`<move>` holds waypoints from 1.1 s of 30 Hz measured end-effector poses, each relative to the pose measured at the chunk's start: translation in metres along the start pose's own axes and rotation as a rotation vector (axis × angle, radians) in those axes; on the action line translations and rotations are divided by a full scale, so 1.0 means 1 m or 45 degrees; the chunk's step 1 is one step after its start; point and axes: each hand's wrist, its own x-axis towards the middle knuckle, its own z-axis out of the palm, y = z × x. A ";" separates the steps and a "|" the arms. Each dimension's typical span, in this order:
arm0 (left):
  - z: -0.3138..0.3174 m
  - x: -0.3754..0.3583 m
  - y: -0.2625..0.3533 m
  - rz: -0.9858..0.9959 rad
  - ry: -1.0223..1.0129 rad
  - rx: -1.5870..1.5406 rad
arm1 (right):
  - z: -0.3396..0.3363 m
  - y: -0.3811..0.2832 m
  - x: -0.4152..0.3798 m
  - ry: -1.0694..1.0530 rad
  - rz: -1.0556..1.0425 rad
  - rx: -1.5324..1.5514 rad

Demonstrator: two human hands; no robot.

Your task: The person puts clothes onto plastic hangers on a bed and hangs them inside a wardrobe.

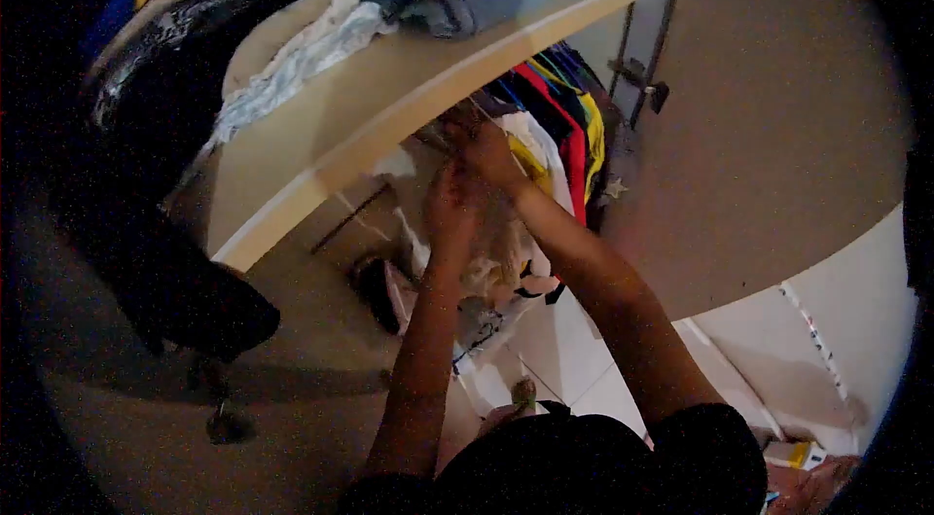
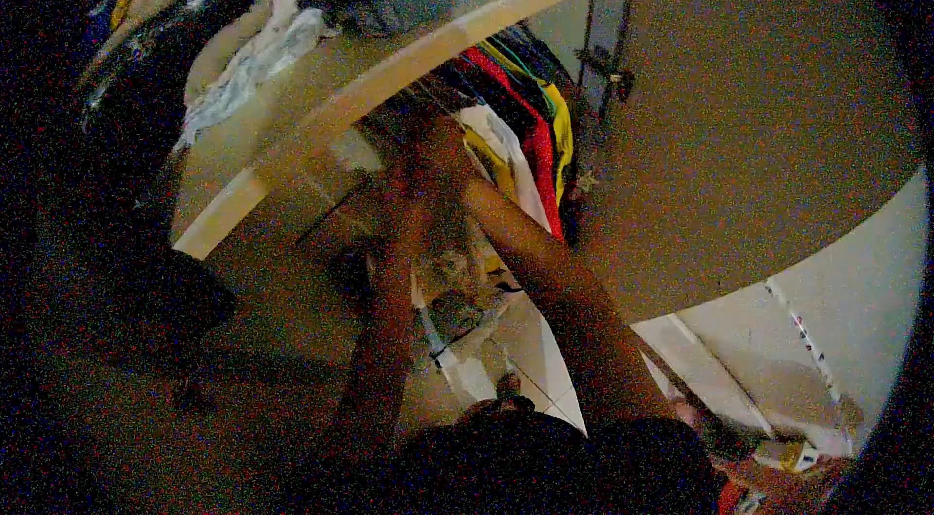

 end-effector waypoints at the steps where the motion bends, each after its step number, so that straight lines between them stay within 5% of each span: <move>1: 0.001 -0.001 -0.001 0.031 -0.040 -0.132 | -0.006 -0.002 -0.010 0.013 0.013 -0.004; 5: 0.009 -0.009 0.003 0.073 0.025 0.079 | -0.024 -0.007 -0.053 0.035 0.004 0.038; 7: 0.015 -0.010 -0.004 0.051 0.059 -0.138 | -0.031 0.000 -0.069 0.062 -0.076 0.185; 11: 0.017 -0.016 -0.013 -0.107 0.112 -0.001 | -0.045 0.025 -0.100 0.019 0.028 -0.129; 14: 0.019 -0.016 0.000 -0.503 0.115 -0.641 | -0.041 0.020 -0.117 -0.037 0.036 -0.165; 17: 0.022 -0.017 0.035 -0.498 0.396 -0.561 | -0.024 0.051 -0.122 0.072 0.061 -0.212; 22: -0.003 -0.011 0.045 -0.180 0.362 -0.430 | -0.054 0.026 -0.145 0.049 0.179 -0.194; 27: -0.037 0.032 0.067 -0.168 0.297 -0.450 | -0.055 0.014 -0.165 0.135 0.092 -0.060; 33: -0.049 0.050 -0.007 -0.229 0.196 -0.390 | -0.057 0.028 -0.210 0.058 0.089 0.094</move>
